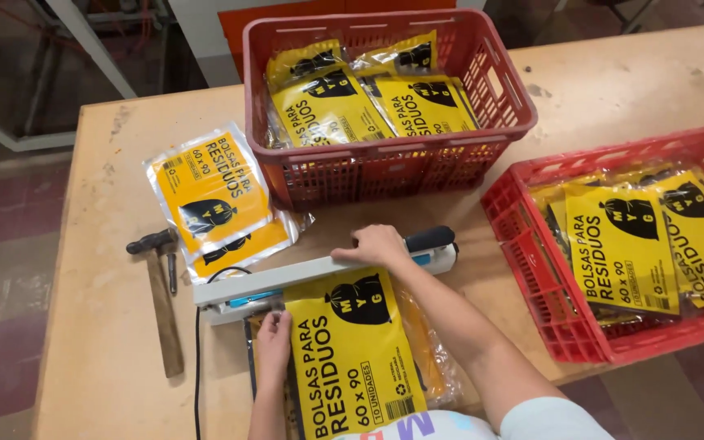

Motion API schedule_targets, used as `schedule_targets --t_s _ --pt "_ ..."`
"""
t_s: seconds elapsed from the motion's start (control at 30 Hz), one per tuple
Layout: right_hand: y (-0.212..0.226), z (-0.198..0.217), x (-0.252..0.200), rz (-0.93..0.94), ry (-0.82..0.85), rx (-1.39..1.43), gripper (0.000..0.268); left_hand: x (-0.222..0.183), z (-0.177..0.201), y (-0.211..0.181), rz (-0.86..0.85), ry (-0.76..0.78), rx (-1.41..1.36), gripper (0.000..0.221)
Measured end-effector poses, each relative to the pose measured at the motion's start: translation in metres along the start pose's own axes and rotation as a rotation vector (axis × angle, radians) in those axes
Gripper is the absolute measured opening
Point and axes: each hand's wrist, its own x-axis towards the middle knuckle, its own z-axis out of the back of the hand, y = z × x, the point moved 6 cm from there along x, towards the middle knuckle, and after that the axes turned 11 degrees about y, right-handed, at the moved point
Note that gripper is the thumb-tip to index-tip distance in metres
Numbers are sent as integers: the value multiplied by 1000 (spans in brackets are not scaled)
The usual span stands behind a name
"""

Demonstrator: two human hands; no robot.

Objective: Sealing plastic bags using a manual heat sealer and organizing them into plastic crates.

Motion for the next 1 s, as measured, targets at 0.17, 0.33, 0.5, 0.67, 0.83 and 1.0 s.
schedule_targets --t_s 0.17,0.33,0.5,0.67,0.83,1.0 --pt "-6 -6 9 -3 -19 -28 91 -21 -11 -9 59 25 60 35" --pt "-8 -9 12 -10 -25 -42 95 -29 -16 -1 96 38 25 36" --pt "-6 -4 6 -26 -38 -1 84 -29 -18 5 114 60 68 41" --pt "-6 -4 4 -39 -41 2 88 -33 -18 7 119 59 125 43" --pt "-6 -2 1 -75 -33 45 94 -42 -19 9 120 66 169 40" --pt "1 4 -8 -10 -81 10 75 -60 -18 4 109 55 182 39"
